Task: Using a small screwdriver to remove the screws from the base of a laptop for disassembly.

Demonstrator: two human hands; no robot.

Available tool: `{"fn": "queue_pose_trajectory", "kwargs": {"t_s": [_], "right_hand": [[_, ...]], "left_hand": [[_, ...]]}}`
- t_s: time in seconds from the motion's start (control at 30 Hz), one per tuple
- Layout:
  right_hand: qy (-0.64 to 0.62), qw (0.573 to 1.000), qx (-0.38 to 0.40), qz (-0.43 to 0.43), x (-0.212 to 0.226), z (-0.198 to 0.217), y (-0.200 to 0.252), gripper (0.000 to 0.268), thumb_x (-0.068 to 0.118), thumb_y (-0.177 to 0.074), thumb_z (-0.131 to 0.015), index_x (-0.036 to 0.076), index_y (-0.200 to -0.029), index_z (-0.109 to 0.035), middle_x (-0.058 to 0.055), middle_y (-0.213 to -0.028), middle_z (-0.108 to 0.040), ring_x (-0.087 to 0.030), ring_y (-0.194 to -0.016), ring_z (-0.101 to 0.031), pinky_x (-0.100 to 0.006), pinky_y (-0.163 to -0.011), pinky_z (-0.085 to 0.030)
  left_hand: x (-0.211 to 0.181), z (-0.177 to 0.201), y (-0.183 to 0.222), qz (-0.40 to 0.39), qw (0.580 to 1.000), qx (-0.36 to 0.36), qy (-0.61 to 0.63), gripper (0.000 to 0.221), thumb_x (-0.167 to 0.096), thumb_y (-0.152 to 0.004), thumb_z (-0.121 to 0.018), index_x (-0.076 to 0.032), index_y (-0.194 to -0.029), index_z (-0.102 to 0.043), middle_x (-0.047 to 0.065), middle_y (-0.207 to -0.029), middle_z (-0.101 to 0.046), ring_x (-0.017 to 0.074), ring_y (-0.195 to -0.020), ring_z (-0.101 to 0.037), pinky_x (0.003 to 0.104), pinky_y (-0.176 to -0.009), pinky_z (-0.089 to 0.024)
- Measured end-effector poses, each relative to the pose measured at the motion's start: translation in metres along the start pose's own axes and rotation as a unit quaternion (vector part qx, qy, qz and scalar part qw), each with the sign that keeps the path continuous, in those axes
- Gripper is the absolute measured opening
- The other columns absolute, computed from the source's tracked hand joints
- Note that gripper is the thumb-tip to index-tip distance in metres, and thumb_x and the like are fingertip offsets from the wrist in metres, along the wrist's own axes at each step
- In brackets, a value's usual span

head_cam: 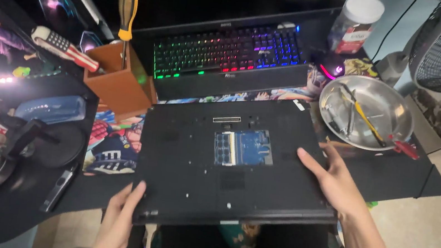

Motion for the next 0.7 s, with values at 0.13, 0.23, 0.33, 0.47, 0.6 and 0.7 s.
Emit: {"fn": "queue_pose_trajectory", "kwargs": {"t_s": [0.13,0.23,0.33,0.47,0.6,0.7], "right_hand": [[0.046,0.998,0.029,0.003,0.006,-0.008,-0.011,0.078,0.048,-0.081,-0.062,0.019,-0.150,-0.041,-0.004,-0.153,-0.049,-0.027,-0.100,-0.071,-0.038,-0.085,-0.055],[0.075,0.996,0.033,0.028,0.009,-0.009,-0.027,0.074,0.049,-0.083,-0.059,0.014,-0.147,-0.043,-0.014,-0.127,-0.063,-0.025,-0.104,-0.068,-0.035,-0.092,-0.051],[0.100,0.992,0.044,0.062,0.009,-0.008,-0.043,0.062,0.047,-0.088,-0.063,0.011,-0.136,-0.045,-0.018,-0.087,-0.069,-0.029,-0.073,-0.067,-0.037,-0.070,-0.051],[0.092,0.993,0.028,0.065,0.017,-0.012,-0.049,0.070,0.048,-0.086,-0.063,0.012,-0.142,-0.043,-0.014,-0.108,-0.068,-0.025,-0.083,-0.068,-0.037,-0.075,-0.052],[0.164,0.982,0.022,0.090,0.021,-0.013,-0.057,0.069,0.055,-0.086,-0.059,0.011,-0.137,-0.046,-0.010,-0.113,-0.064,-0.023,-0.097,-0.064,-0.036,-0.084,-0.048],[0.223,0.967,0.012,0.121,0.017,-0.013,-0.071,0.074,0.060,-0.084,-0.054,0.012,-0.139,-0.046,-0.008,-0.141,-0.054,-0.023,-0.128,-0.052,-0.038,-0.107,-0.039]], "left_hand": [[-0.004,-0.013,-0.005,-0.053,0.983,0.022,-0.176,0.041,-0.021,-0.094,-0.060,0.002,-0.125,-0.074,0.012,-0.127,-0.078,0.0190,-0.121,-0.069,0.029,-0.111,-0.047],[-0.004,-0.019,-0.006,0.008,0.989,-0.004,-0.150,0.037,-0.024,-0.096,-0.061,0.002,-0.121,-0.068,0.019,-0.115,-0.077,0.0271,-0.101,-0.071,0.047,-0.062,-0.061],[0.005,-0.008,-0.030,-0.049,0.974,0.069,-0.211,0.037,-0.032,-0.099,-0.059,0.003,-0.100,-0.067,0.023,-0.067,-0.071,0.0293,-0.048,-0.066,0.033,-0.040,-0.051],[-0.003,-0.019,-0.036,-0.061,0.969,0.082,-0.224,0.033,-0.031,-0.099,-0.059,0.000,-0.105,-0.067,0.019,-0.073,-0.072,0.0257,-0.046,-0.063,0.030,-0.037,-0.044],[-0.013,-0.026,-0.041,-0.057,0.951,0.068,-0.297,0.040,-0.042,-0.098,-0.056,-0.003,-0.100,-0.061,0.018,-0.056,-0.065,0.0215,-0.042,-0.057,0.028,-0.042,-0.041],[-0.018,-0.033,-0.037,-0.041,0.945,0.064,-0.318,0.045,-0.044,-0.096,-0.055,-0.004,-0.114,-0.062,0.015,-0.072,-0.070,0.0207,-0.044,-0.059,0.026,-0.041,-0.041]]}}
Point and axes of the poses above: each hand's wrist, its own y-axis away from the middle knuckle, its own z-axis out of the back of the hand, x = y × z, the point moved 2 cm from there along -y, towards the middle knuckle
